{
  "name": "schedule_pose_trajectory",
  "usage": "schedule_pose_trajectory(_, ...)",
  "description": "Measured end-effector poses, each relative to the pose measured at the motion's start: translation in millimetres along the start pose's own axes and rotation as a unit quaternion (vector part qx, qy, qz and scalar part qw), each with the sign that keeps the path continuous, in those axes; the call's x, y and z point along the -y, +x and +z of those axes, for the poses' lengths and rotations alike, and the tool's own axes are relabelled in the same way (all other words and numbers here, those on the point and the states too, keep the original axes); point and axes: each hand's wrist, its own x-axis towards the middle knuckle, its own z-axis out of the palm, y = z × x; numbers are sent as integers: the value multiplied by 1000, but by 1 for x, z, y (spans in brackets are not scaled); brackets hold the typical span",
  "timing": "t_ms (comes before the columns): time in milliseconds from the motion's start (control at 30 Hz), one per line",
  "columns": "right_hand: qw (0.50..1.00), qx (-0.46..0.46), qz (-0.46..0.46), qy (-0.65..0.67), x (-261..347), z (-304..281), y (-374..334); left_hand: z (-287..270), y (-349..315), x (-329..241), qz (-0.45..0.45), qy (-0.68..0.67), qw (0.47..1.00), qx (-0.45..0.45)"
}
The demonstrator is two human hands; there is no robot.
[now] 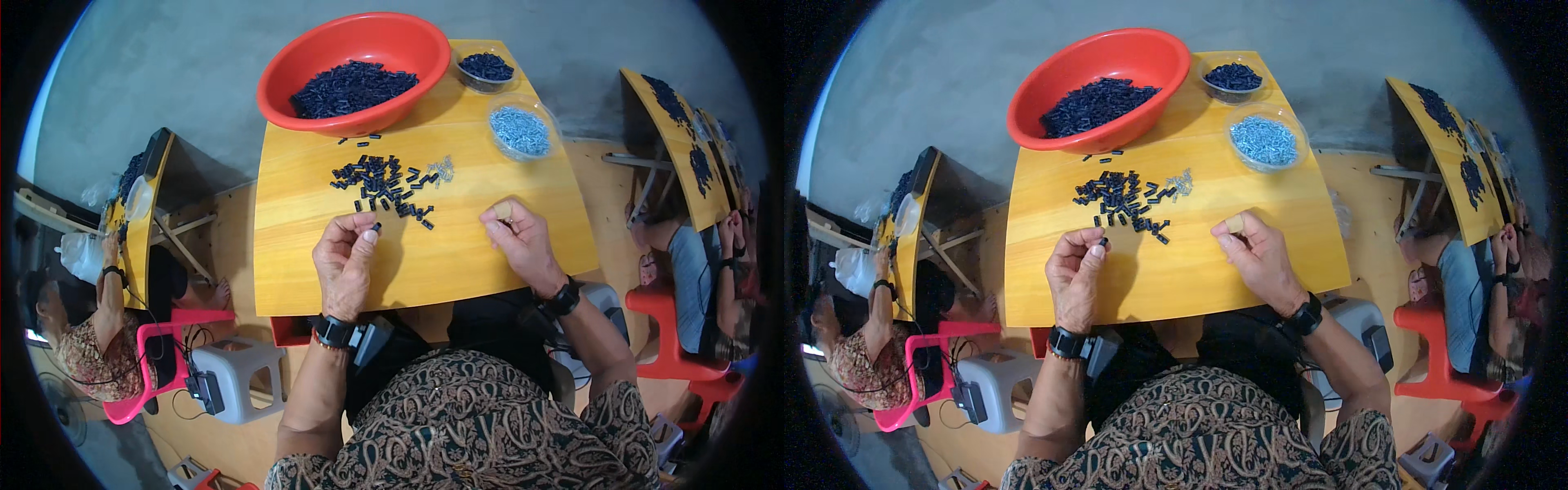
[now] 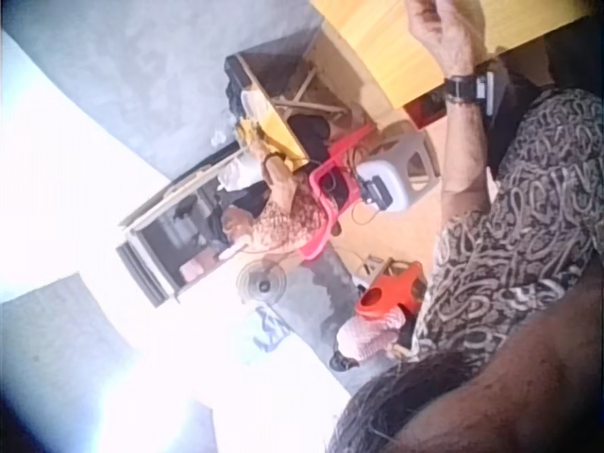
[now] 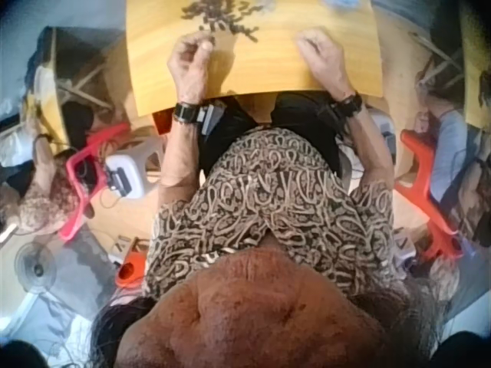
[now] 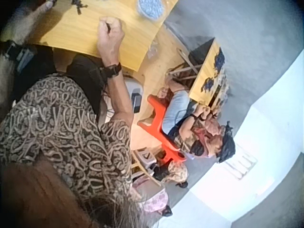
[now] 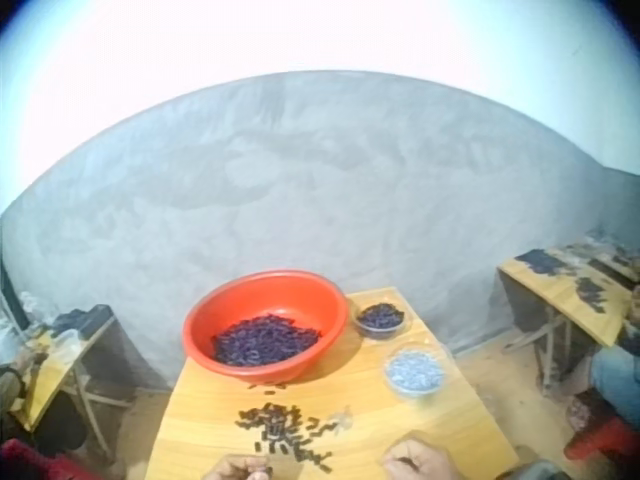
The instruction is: Assembling small components by inserting metal parts into black plastic housings.
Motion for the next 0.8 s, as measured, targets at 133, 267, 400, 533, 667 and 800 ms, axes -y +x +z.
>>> schedule_pose_trajectory(133, 997, -2, 9, 73, 14, 15, 4, 9, -17, 4, -40, -116, 992, 42)
schedule_pose_trajectory(267, 984, 62, 4, 165, 35, 46, 8, 16, -32, 3, -69, -200, 977, 28)
schedule_pose_trajectory(400, 975, 93, 0, 203, 38, 75, 17, 14, -36, 2, -104, -266, 958, 37)
schedule_pose_trajectory(533, 984, 105, -22, 140, 38, 88, 21, 9, -41, 4, -93, -265, 959, 39)
schedule_pose_trajectory(667, 979, 112, -24, 169, 32, 95, 22, 9, -43, 1, -77, -218, 973, 17)
schedule_pose_trajectory(800, 983, 118, -35, 139, 33, 95, 22, 8, -43, 1, -73, -210, 975, 9)
